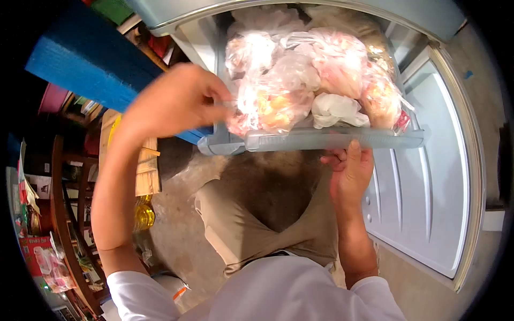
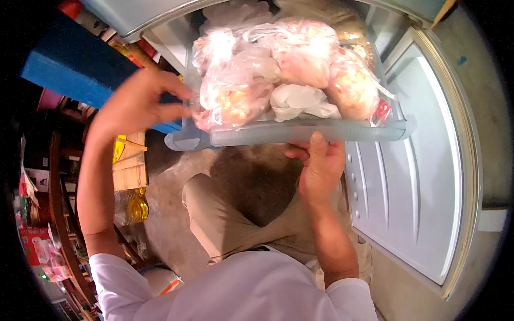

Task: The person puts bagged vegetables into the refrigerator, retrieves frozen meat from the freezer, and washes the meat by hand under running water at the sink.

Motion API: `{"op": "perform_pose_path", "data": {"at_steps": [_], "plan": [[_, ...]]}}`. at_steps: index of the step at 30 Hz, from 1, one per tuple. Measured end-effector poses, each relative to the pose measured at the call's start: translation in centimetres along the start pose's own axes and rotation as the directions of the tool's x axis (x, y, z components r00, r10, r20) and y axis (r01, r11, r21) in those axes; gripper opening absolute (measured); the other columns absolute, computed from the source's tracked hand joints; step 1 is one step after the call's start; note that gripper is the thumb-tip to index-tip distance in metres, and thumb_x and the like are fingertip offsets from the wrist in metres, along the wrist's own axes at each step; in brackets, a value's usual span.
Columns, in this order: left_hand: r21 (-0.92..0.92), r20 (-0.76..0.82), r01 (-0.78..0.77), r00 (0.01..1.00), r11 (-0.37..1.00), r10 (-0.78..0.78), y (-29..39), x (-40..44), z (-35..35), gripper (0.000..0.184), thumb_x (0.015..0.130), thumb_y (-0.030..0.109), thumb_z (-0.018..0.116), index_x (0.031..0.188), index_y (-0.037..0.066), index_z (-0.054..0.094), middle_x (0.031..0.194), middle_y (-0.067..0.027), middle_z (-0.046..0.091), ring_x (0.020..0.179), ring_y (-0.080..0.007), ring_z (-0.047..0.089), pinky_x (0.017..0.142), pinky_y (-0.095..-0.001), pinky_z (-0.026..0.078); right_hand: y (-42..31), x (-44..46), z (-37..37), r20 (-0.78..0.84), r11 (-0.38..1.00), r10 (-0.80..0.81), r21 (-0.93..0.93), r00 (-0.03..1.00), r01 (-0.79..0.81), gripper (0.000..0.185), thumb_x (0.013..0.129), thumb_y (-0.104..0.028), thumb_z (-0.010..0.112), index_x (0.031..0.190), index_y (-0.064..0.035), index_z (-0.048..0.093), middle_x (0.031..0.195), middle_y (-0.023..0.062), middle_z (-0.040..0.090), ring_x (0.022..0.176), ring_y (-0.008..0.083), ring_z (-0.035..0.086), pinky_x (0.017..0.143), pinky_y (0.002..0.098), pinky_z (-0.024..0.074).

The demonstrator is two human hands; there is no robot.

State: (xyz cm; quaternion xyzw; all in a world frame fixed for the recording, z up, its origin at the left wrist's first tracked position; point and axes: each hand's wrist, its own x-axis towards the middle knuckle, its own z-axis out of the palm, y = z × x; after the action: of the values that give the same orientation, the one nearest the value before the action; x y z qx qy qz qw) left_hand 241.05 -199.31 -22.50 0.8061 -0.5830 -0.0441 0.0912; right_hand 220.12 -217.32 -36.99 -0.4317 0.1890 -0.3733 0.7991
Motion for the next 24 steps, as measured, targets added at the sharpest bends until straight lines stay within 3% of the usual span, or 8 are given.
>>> {"op": "perform_pose_path", "data": {"at_steps": [3,6,10,15,17,18,20,24], "plan": [[0.105,-0.073,-0.048,0.996,0.993,0.055,0.2,0.1,1.8,0.049,0.063,0.013,0.08,0.105,0.002,0.058,0.098,-0.0186,0.061,0.093,-0.0382,0.057,0.079,-0.0407,0.047,0.2,0.0,-0.1,0.01,1.0,-0.005,0.005,1.0,0.005,0.029,0.095,-0.021,0.055,0.117,-0.0045,0.046,0.103,0.015,0.065,0.08,0.0205,0.067,0.058,0.0295,0.0556],[0.117,0.003,-0.05,0.999,0.992,0.05,-0.3,0.9,1.9,0.058,0.06,0.011,0.08,0.11,0.004,0.052,0.1,-0.0163,0.061,0.095,-0.0376,0.056,0.079,-0.0429,0.046,0.4,0.0,-0.5,0.024,1.0,-0.004,0.001,1.0,0.004,0.029,0.095,-0.021,0.055,0.117,-0.0053,0.046,0.104,0.0149,0.065,0.081,0.0198,0.067,0.058,0.0294,0.0555],[0.109,0.06,-0.105,0.993,0.989,0.098,0.1,1.1,1.1,0.052,0.062,0.01,0.078,0.108,0.006,0.056,0.103,-0.0159,0.062,0.096,-0.0372,0.057,0.08,-0.0435,0.046,0.4,0.0,-0.3,0.012,0.999,0.024,-0.043,1.0,-0.023,0.027,0.096,-0.022,0.054,0.116,-0.0058,0.046,0.104,0.0137,0.064,0.081,0.0184,0.066,0.058,0.0287,0.0562],[0.272,-0.069,-0.055,0.995,0.961,0.077,4.5,0.6,-0.8,0.039,0.067,0.006,0.074,0.104,0.004,0.062,0.106,-0.0163,0.063,0.093,-0.0368,0.059,0.08,-0.0423,0.048,0.1,0.0,0.0,0.015,1.0,-0.016,-0.027,1.0,0.016,0.027,0.095,-0.021,0.055,0.116,-0.0061,0.046,0.104,0.0122,0.063,0.081,0.0186,0.066,0.057,0.0286,0.0567],[0.028,-0.086,0.096,0.992,0.995,-0.093,7.0,1.6,-2.1,0.031,0.071,0.004,0.071,0.101,0.001,0.063,0.101,-0.0157,0.064,0.093,-0.036,0.059,0.082,-0.0414,0.048,0.1,0.0,0.3,0.051,0.999,0.007,0.039,0.999,-0.009,0.029,0.094,-0.022,0.057,0.116,-0.0059,0.046,0.104,0.0098,0.063,0.083,0.018,0.066,0.057,0.028,0.0565],[0.027,-0.09,0.079,0.993,0.997,-0.076,7.6,2.6,-1.7,0.031,0.071,0.004,0.071,0.101,0.001,0.063,0.101,-0.0157,0.064,0.093,-0.036,0.059,0.082,-0.0414,0.048,0.0,-0.1,0.5,0.042,0.999,-0.008,0.037,0.999,0.006,0.029,0.094,-0.022,0.057,0.116,-0.0059,0.046,0.104,0.0098,0.063,0.083,0.018,0.066,0.057,0.028,0.0565],[-0.262,-0.112,-0.241,0.969,0.934,0.218,8.5,5.5,-0.3,0.027,0.072,0.003,0.068,0.098,0.0,0.064,0.099,-0.0142,0.064,0.093,-0.0344,0.059,0.081,-0.0411,0.048,-0.2,-0.3,0.7,0.038,0.999,0.048,-0.02,0.998,-0.047,0.032,0.093,-0.023,0.058,0.117,-0.0057,0.046,0.106,0.0092,0.062,0.083,0.0179,0.066,0.057,0.0272,0.056],[-0.134,-0.174,-0.467,0.879,0.874,0.443,9.3,10.3,3.1,0.027,0.072,0.006,0.069,0.098,0.001,0.065,0.096,-0.0129,0.064,0.092,-0.0326,0.06,0.081,-0.0402,0.048,-0.1,-0.4,1.2,0.045,0.998,0.054,0.023,0.998,-0.055,0.033,0.093,-0.023,0.059,0.118,-0.0054,0.046,0.108,0.0092,0.062,0.084,0.0183,0.066,0.057,0.027,0.0555]]}}
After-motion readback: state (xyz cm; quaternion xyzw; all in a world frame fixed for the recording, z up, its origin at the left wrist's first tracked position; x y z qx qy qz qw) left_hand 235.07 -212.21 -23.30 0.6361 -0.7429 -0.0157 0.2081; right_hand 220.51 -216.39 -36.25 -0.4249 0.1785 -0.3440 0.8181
